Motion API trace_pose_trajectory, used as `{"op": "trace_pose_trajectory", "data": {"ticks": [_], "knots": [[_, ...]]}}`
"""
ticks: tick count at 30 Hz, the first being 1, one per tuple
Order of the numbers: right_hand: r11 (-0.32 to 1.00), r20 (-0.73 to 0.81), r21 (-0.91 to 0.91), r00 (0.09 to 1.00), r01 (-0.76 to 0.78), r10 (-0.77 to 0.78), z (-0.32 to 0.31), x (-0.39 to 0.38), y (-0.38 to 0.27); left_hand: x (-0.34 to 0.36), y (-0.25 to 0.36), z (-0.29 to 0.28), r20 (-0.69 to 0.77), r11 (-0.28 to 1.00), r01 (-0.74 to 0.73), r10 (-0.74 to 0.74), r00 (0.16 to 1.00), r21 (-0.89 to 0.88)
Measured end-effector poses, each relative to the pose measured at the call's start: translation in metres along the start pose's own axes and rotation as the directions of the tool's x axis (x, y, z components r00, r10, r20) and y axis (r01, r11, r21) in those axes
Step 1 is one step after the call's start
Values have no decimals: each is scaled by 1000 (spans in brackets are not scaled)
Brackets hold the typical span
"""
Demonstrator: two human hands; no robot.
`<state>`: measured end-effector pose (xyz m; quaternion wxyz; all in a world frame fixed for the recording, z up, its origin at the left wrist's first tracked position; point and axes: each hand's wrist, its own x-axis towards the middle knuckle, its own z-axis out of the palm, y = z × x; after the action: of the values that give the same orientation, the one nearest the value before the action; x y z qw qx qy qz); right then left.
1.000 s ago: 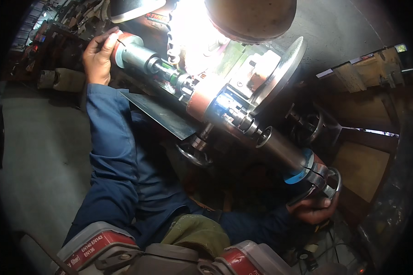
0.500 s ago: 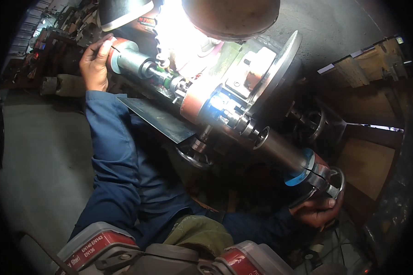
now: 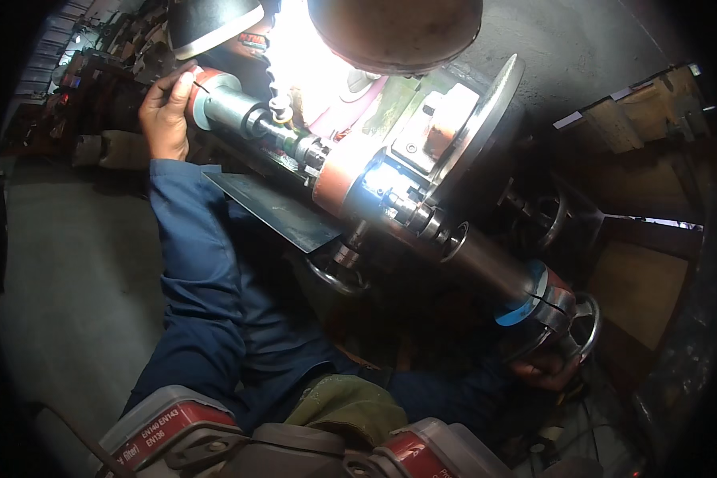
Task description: The person operates a precision machine to grind a metal part, rotating the workpiece against the wheel and using a digital caliper to check the diameter.
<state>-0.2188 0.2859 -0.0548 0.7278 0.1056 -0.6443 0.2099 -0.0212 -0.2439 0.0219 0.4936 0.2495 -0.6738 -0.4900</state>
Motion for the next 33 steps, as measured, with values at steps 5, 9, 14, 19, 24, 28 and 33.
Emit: {"op": "trace_pose_trajectory", "data": {"ticks": [5,9,14,19,24,28,33], "knots": [[998,311,18,948,63,-66,-14,33,-11,0,-1,-1,2,1000,-5,5,1000,-3],[994,528,-50,842,-102,113,-21,53,-30,0,-2,-3,20,1000,-8,8,1000,9],[997,428,-53,903,51,-24,-18,48,-20,0,-5,-4,28,1000,-8,8,1000,18],[993,277,-28,956,111,-99,-13,28,-1,1,-4,-3,16,999,2,-2,1000,42],[988,66,-8,986,154,-154,2,20,-8,0,-2,0,3,1000,-16,16,1000,13],[999,382,-48,924,11,8,-20,36,-16,0,-1,0,2,1000,-9,9,1000,-12],[999,332,-28,943,26,-15,-17,36,-16,0,-2,-2,23,1000,-5,4,1000,12]]}}
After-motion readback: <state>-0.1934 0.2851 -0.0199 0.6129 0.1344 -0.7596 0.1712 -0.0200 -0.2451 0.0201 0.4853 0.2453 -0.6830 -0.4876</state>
